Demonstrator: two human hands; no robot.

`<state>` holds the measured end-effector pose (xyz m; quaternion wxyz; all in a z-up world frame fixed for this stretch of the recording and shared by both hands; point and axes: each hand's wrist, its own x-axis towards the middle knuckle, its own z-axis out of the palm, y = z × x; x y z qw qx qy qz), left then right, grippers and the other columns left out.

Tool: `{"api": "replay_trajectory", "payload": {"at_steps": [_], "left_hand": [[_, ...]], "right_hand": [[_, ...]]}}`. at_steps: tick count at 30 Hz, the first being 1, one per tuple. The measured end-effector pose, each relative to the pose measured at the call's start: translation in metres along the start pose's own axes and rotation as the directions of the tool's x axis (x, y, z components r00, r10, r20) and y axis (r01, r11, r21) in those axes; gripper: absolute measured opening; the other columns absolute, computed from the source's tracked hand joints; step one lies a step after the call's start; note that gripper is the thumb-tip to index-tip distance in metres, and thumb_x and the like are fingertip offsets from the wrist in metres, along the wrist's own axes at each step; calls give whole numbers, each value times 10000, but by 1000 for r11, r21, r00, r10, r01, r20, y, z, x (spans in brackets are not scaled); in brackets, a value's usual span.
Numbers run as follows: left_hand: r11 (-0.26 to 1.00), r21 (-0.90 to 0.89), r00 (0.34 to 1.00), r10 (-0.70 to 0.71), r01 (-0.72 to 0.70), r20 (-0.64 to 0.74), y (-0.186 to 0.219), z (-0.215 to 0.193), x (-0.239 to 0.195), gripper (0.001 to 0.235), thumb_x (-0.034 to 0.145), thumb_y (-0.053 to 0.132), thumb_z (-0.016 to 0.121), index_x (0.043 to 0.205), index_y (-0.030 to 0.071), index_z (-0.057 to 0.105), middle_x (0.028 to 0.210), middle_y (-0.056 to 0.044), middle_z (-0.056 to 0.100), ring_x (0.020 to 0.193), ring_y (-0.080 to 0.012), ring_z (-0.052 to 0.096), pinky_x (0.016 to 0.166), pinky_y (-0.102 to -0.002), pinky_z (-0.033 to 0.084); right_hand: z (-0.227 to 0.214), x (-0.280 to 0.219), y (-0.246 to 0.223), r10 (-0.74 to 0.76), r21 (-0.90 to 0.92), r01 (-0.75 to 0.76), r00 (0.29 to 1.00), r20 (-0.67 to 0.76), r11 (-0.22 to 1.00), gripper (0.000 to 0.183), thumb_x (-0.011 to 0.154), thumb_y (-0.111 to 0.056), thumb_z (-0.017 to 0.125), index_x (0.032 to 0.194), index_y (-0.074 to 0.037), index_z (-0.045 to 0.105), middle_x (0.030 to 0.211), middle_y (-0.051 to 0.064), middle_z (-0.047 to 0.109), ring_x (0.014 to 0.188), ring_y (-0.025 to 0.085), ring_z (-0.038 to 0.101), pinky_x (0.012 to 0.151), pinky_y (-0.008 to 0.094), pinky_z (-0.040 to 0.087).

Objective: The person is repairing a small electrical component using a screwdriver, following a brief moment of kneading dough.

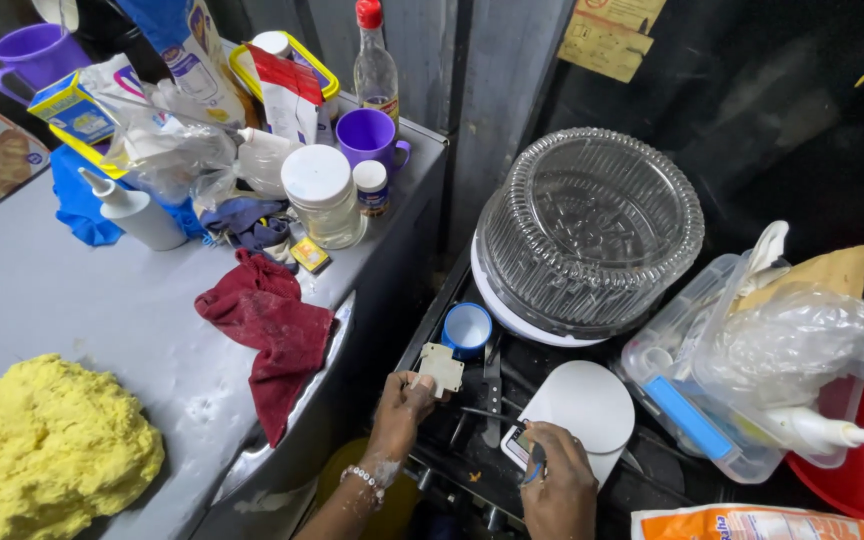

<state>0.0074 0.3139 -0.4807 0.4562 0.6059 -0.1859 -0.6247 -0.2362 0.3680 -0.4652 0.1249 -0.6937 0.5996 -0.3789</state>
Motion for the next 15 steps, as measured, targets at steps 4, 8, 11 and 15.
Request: {"api": "replay_trajectory", "payload": {"at_steps": [4, 8, 11, 15], "left_hand": [[999, -25, 998, 31, -30, 57, -23, 3, 8, 273, 1068, 356, 698, 1190, 134, 598, 1169, -162, 877, 1149, -286, 869, 1206, -478, 636], [999, 40, 999, 10, -12, 40, -28, 9, 11, 257, 1086, 347, 681, 1223, 146, 598, 1181, -188, 890, 1227, -293, 844, 1224, -420, 603], [994, 105, 999, -13, 10, 29, -18, 16, 8, 255, 1084, 384, 668, 1205, 171, 593, 1158, -159, 902, 1223, -271, 822, 1170, -402, 578], [992, 120, 996, -45, 36, 79, -22, 28, 8, 229, 1089, 399, 662, 1122, 187, 581, 1149, -143, 891, 1134, -256, 849, 1101, -404, 606]], "right_hand": [[18, -10, 2, 23, -27, -18, 985, 169, 999, 689, 676, 247, 623, 1247, -97, 796, 1311, 71, 823, 1205, 325, 730, 1050, 488, 621], [30, -4, -2, 66, -77, -53, 982, 176, 996, 558, 757, 173, 541, 1185, -70, 804, 1262, 48, 817, 1161, 311, 733, 1019, 486, 626], [35, 4, 1, 64, -120, -39, 975, 212, 992, 520, 790, 138, 581, 1216, -68, 797, 1271, 63, 809, 1188, 319, 728, 1053, 478, 608], [33, 8, 0, 162, -191, -105, 936, 312, 976, 458, 854, 103, 591, 1198, -113, 803, 1188, 30, 827, 1132, 288, 751, 961, 457, 631]]}}
